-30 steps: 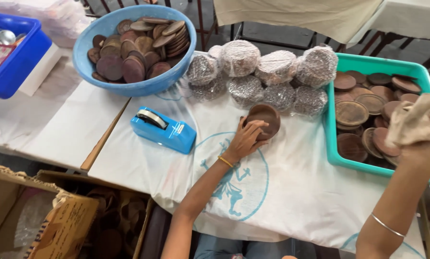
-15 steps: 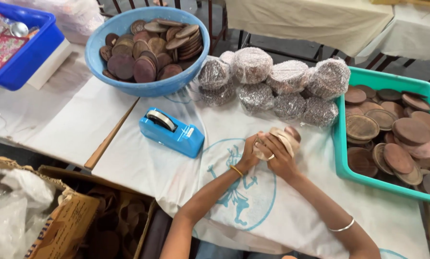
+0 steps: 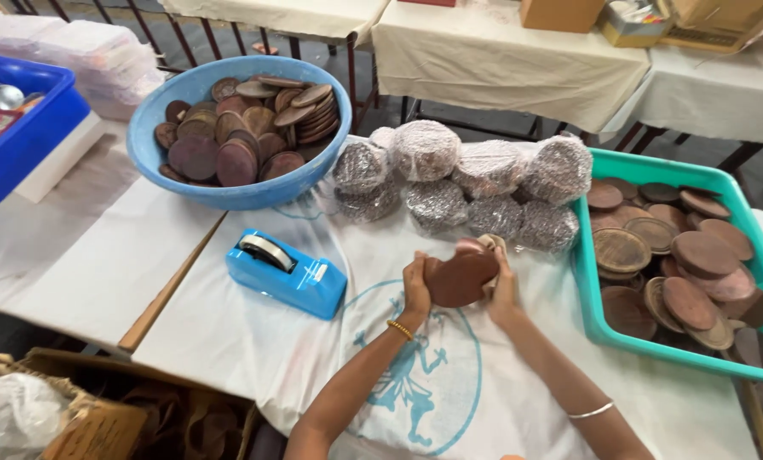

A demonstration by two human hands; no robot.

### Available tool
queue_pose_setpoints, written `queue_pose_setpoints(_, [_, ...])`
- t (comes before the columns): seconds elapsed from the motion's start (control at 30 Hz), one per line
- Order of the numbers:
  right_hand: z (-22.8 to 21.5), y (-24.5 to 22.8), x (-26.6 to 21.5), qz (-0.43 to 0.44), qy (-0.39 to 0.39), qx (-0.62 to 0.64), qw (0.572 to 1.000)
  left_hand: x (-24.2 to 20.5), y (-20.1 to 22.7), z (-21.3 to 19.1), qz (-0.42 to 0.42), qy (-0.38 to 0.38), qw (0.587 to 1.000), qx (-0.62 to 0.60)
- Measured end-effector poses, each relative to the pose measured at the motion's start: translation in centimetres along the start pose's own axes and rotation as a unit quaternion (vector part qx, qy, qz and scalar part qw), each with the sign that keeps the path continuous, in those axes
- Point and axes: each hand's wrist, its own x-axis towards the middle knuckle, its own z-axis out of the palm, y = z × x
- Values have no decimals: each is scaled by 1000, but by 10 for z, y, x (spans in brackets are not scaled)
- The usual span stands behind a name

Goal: The person wraps round wooden crafts in bubble wrap and secures them with tape. They then wipe the surface of other wooden crafts with a cloth and place them into a blue bowl.

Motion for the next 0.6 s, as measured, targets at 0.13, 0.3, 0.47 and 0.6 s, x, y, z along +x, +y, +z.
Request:
queue_pose_setpoints(0.13, [3,17,-4,-163,80,-27,983,-5,35,13,-129,7,977,-169])
queue_pose_setpoints(0.3, [51,-18,-55,-274,58,-295,914,-6,40,17,-230,6,931,-283])
queue_pose_setpoints(0.47, [58,-7,-61,-492,12,-628,603,-2,43,17,-319,34,924,-209])
queue_pose_setpoints(0.6, [56,-4,-55,-526,-134,-618,568,-11,-60,-7,-221,-88,962,-134])
